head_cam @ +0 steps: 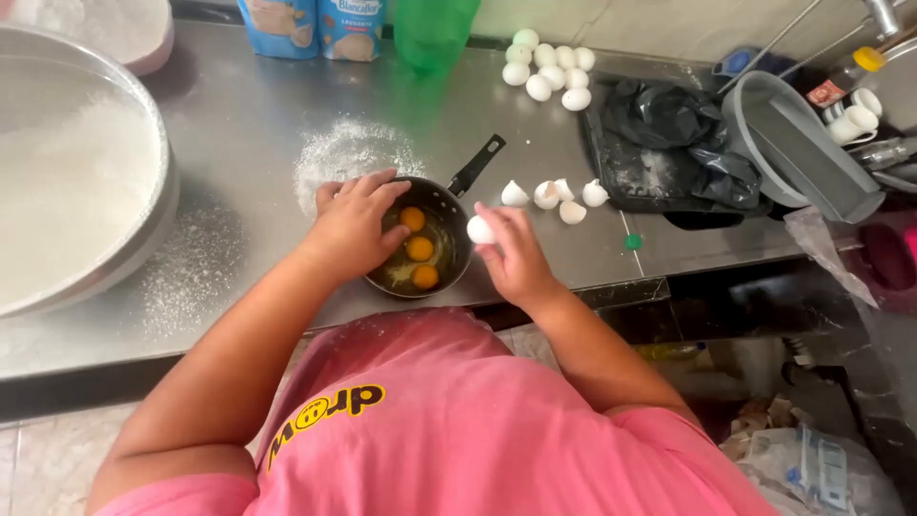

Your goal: Cracking numerous eggs into a small saucepan on a kitchen counter at a fast and efficient pace.

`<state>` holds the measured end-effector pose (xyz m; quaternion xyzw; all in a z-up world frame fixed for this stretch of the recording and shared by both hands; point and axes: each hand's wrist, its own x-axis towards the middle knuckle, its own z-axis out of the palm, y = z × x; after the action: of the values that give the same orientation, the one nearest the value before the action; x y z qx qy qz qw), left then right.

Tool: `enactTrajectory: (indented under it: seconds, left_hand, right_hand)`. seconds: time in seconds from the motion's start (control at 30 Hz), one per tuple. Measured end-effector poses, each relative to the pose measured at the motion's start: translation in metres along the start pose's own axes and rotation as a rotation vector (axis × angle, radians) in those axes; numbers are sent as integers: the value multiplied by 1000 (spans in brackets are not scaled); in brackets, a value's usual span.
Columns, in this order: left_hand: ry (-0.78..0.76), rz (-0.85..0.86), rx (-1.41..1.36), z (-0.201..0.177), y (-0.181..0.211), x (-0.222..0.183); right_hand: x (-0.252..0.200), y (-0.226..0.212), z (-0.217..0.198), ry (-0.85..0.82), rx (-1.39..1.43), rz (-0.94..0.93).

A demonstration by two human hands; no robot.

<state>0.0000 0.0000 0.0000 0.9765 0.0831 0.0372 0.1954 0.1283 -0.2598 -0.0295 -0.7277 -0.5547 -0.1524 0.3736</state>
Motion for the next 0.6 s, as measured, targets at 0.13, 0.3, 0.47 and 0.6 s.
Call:
enactTrajectory:
  seconds: [0.13,0.3,0.47,0.6]
  left_hand:
    - [53,51,2,-3,4,0]
    - [261,357,-467,-23,37,2]
    - [213,424,-522,-25,35,0]
    - [90,107,-401,-26,36,5]
  right_hand:
    - [12,-9,-16,63,376,249]
    - [18,2,1,-73,989,714]
    - [20,3,35,-77,1007,838]
    - [34,-17,35,-29,940,772]
